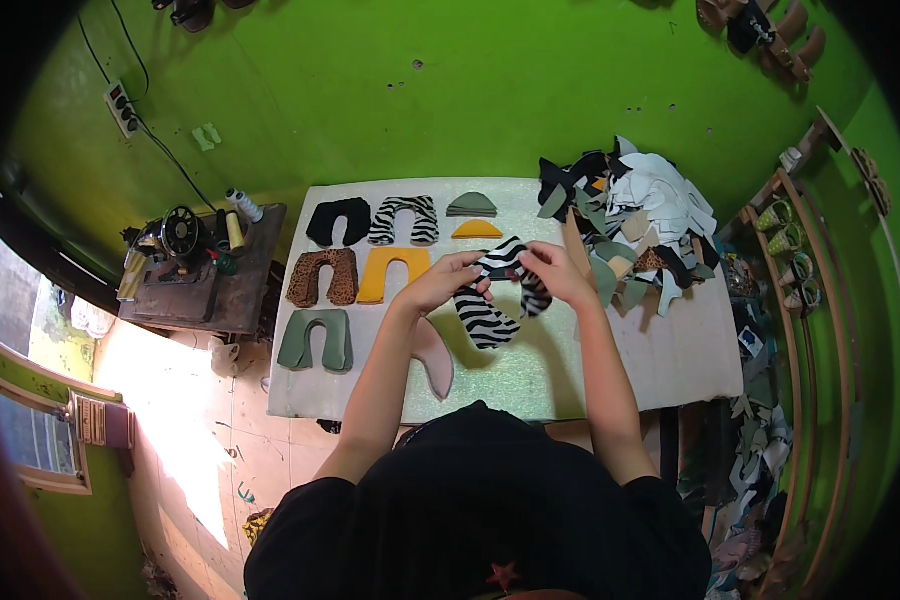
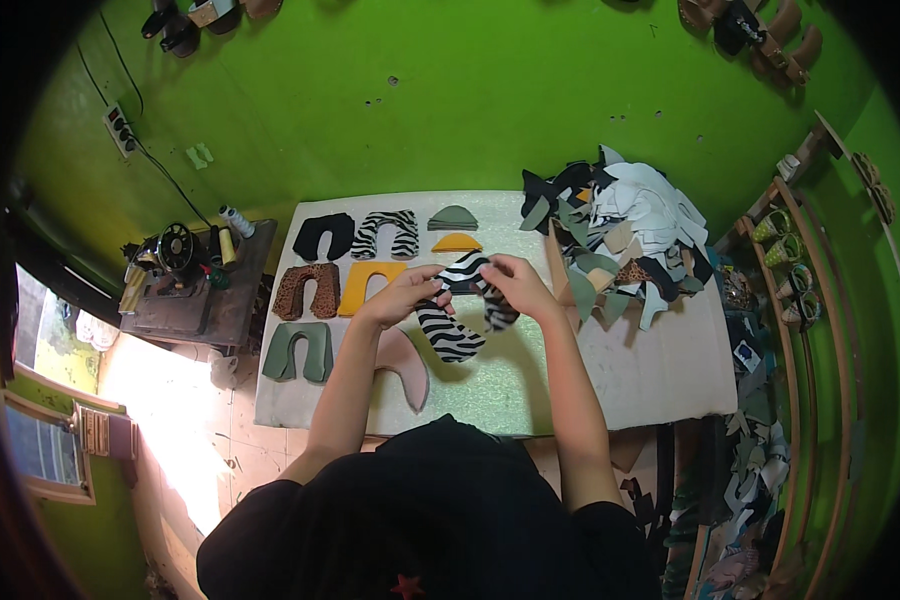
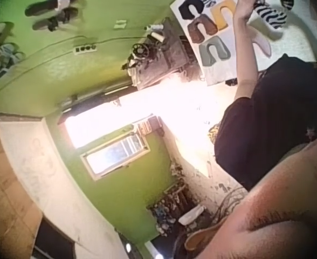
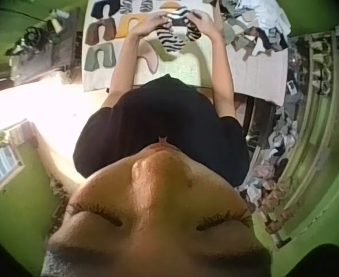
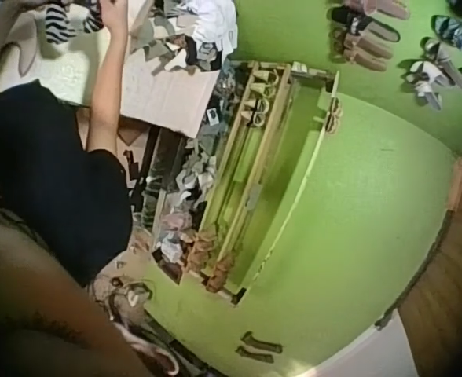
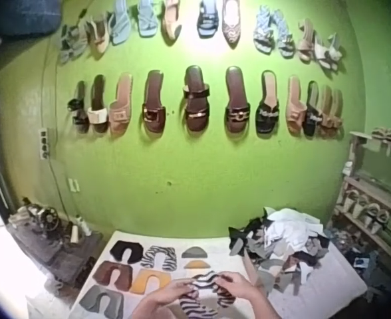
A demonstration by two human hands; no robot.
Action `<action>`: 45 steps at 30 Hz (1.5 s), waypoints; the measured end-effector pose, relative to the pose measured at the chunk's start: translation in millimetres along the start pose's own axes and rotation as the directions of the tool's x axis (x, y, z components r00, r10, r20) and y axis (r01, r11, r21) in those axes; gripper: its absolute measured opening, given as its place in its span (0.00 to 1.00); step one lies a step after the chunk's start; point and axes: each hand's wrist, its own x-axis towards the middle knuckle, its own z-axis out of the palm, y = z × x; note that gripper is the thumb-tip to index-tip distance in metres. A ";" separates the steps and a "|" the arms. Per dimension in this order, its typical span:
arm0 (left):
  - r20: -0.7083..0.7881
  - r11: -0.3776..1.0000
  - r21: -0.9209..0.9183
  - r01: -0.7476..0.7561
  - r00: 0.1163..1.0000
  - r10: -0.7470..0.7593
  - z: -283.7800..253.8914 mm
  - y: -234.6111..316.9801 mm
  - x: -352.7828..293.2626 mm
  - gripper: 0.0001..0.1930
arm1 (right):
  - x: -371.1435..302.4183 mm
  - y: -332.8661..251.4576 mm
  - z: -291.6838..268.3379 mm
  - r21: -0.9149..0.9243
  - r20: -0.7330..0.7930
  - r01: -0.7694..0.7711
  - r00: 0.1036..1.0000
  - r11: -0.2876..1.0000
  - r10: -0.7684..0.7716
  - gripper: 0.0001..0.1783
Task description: Organizing and sorting various cut-out fabric components for shoe manufacturing on a work table.
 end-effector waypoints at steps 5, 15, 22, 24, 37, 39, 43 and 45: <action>-0.135 0.999 -0.026 -0.028 0.990 0.025 -31.7 7.3 -19.1 0.24 | 17.6 -15.4 33.4 -0.089 -0.093 -0.012 0.996 0.996 0.004 0.12; -0.216 0.721 -0.656 -0.224 0.971 0.105 -76.7 -61.6 -36.2 0.19 | 78.3 13.0 84.2 -0.127 -0.277 0.108 0.951 0.986 -0.140 0.12; -0.567 0.970 -0.189 -0.154 0.824 0.020 -136.9 -49.5 -24.9 0.12 | 126.1 40.5 102.4 0.012 -0.154 -0.155 0.976 0.988 0.155 0.13; -0.634 0.969 0.111 -0.219 0.735 0.239 -162.0 -52.2 -8.3 0.12 | 146.0 58.7 103.0 -0.053 -0.089 -0.170 0.982 0.984 0.165 0.14; -0.758 0.740 0.545 0.394 0.608 0.235 -276.3 -71.6 78.3 0.22 | 237.3 118.6 124.4 -0.303 -0.499 -0.220 0.866 0.927 0.042 0.20; -0.736 0.692 0.605 0.394 0.608 0.297 -286.2 -79.5 75.1 0.22 | 240.6 120.7 133.9 -0.332 -0.482 -0.224 0.875 0.916 0.040 0.20; -0.614 0.428 0.779 0.458 0.692 0.379 -274.1 -79.4 82.1 0.22 | 235.4 133.6 132.7 -0.526 -0.447 -0.268 0.894 0.808 0.005 0.22; -0.567 0.271 0.824 0.498 0.720 0.400 -267.5 -75.2 78.1 0.23 | 231.3 119.8 138.8 -0.529 -0.418 -0.299 0.906 0.794 0.062 0.21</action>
